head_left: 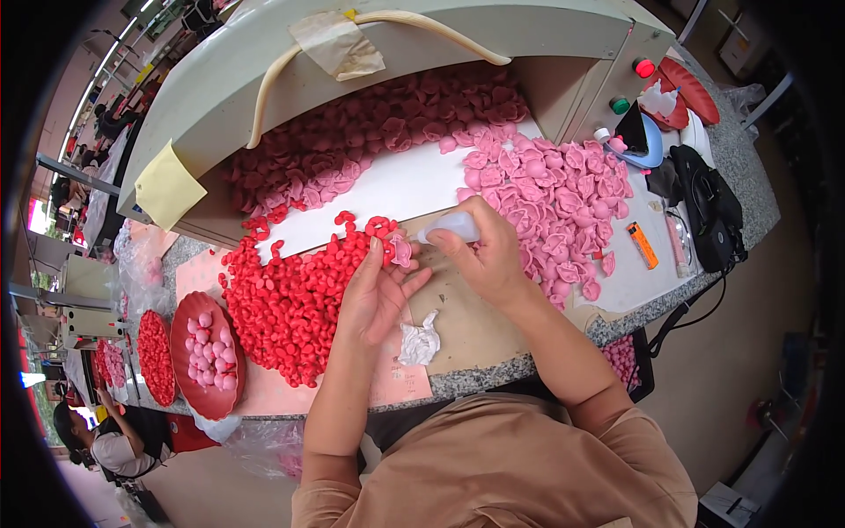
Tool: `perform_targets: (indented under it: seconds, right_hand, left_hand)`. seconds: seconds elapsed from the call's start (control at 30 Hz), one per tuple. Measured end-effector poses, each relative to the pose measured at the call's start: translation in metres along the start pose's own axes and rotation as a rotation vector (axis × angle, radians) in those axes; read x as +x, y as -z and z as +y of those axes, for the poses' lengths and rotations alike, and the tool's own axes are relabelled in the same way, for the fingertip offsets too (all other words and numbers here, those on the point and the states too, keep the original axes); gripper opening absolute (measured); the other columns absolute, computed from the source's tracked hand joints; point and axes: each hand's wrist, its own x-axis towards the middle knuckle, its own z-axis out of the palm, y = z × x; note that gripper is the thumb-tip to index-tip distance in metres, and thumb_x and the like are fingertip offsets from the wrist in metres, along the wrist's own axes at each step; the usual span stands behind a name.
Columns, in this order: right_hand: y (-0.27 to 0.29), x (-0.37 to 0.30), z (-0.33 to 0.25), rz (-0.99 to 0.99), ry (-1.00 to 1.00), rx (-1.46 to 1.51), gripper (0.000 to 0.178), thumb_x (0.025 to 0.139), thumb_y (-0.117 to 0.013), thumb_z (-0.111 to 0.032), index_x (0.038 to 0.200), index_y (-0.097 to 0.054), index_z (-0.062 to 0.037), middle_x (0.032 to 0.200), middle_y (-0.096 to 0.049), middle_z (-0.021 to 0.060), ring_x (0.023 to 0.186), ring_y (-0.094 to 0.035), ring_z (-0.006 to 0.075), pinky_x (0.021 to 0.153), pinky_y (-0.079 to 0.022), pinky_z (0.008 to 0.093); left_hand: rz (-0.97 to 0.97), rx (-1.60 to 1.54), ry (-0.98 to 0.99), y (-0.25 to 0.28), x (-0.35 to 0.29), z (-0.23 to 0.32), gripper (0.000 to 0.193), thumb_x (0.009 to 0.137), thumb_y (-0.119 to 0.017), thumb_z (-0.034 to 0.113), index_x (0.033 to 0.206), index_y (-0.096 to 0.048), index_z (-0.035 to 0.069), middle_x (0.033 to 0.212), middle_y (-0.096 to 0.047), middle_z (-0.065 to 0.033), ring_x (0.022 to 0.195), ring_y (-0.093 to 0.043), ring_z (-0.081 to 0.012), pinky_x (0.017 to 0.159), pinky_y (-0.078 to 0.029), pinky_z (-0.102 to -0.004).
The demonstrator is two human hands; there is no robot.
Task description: Assembling small rubber toy components using a glue applicator at a factory workbench.
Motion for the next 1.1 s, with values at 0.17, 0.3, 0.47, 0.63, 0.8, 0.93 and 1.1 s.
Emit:
perform_targets:
  seconds: [0.17,0.3,0.47,0.63,0.8,0.93,1.1]
  right_hand:
    - [0.0012,0.0009,-0.0023,0.017,0.029,-0.033,0.023,0.082,-0.066,-0.023,0.084,-0.054,-0.0039,0.073,-0.06,0.008,0.062,-0.058,0.0166,0.056,-0.045,0.0278]
    - [0.0013,0.0007,-0.0011,0.012,0.062,-0.095,0.023,0.082,-0.066,-0.024,0.085,-0.055,-0.0039,0.073,-0.06,0.0083,0.063,-0.058,0.0183,0.056,-0.045,0.0289]
    - [0.0018,-0.0006,0.0002,-0.013,0.096,-0.127,0.024,0.082,-0.067,-0.025,0.085,-0.055,-0.0035,0.074,-0.059,0.0082,0.064,-0.059,0.0193,0.057,-0.045,0.0299]
    - [0.0015,0.0009,-0.0048,0.012,0.078,-0.064,0.023,0.082,-0.066,-0.023,0.085,-0.055,-0.0035,0.073,-0.059,0.008,0.063,-0.059,0.0185,0.057,-0.045,0.0295]
    - [0.0014,0.0015,-0.0058,0.024,0.071,-0.053,0.021,0.082,-0.066,-0.021,0.084,-0.056,-0.0035,0.073,-0.06,0.0079,0.063,-0.059,0.0179,0.056,-0.045,0.0289]
    - [0.0015,0.0006,-0.0029,0.019,0.083,-0.069,0.022,0.081,-0.067,-0.022,0.084,-0.056,-0.0035,0.072,-0.058,0.0079,0.062,-0.058,0.0184,0.055,-0.044,0.0295]
    - [0.0008,0.0003,-0.0004,0.018,0.111,-0.093,0.024,0.08,-0.068,-0.024,0.084,-0.056,-0.0035,0.071,-0.057,0.0079,0.06,-0.056,0.0191,0.055,-0.043,0.0301]
  left_hand:
    - [0.005,0.017,-0.001,-0.0016,0.0001,0.0,0.037,0.095,-0.045,0.036,0.116,-0.049,0.006,0.103,-0.061,-0.0104,0.087,-0.059,-0.0158,0.087,-0.049,-0.0399]
    - [0.018,0.022,0.014,-0.0041,-0.0009,0.0007,0.037,0.095,-0.043,0.036,0.114,-0.05,0.006,0.101,-0.061,-0.0097,0.086,-0.06,-0.0147,0.086,-0.05,-0.0391]
    - [0.001,0.019,0.033,-0.0039,-0.001,0.0008,0.037,0.096,-0.041,0.037,0.113,-0.05,0.006,0.1,-0.061,-0.009,0.083,-0.06,-0.014,0.086,-0.05,-0.0389]
    - [-0.02,0.004,0.036,-0.0026,-0.0007,0.0012,0.038,0.097,-0.039,0.038,0.112,-0.051,0.006,0.099,-0.061,-0.009,0.082,-0.06,-0.0136,0.085,-0.05,-0.0388]
    - [-0.028,0.001,0.04,-0.0025,-0.0011,0.0014,0.038,0.097,-0.038,0.038,0.112,-0.051,0.006,0.099,-0.061,-0.0091,0.082,-0.06,-0.0133,0.084,-0.051,-0.0387]
    - [-0.034,-0.006,0.032,-0.003,-0.0011,0.0008,0.037,0.097,-0.039,0.037,0.111,-0.051,0.005,0.1,-0.061,-0.0096,0.082,-0.06,-0.0135,0.084,-0.051,-0.0387]
    - [0.0,0.025,0.003,-0.0045,-0.0016,-0.0002,0.036,0.096,-0.041,0.036,0.113,-0.051,0.005,0.103,-0.061,-0.0103,0.084,-0.06,-0.014,0.084,-0.051,-0.039]
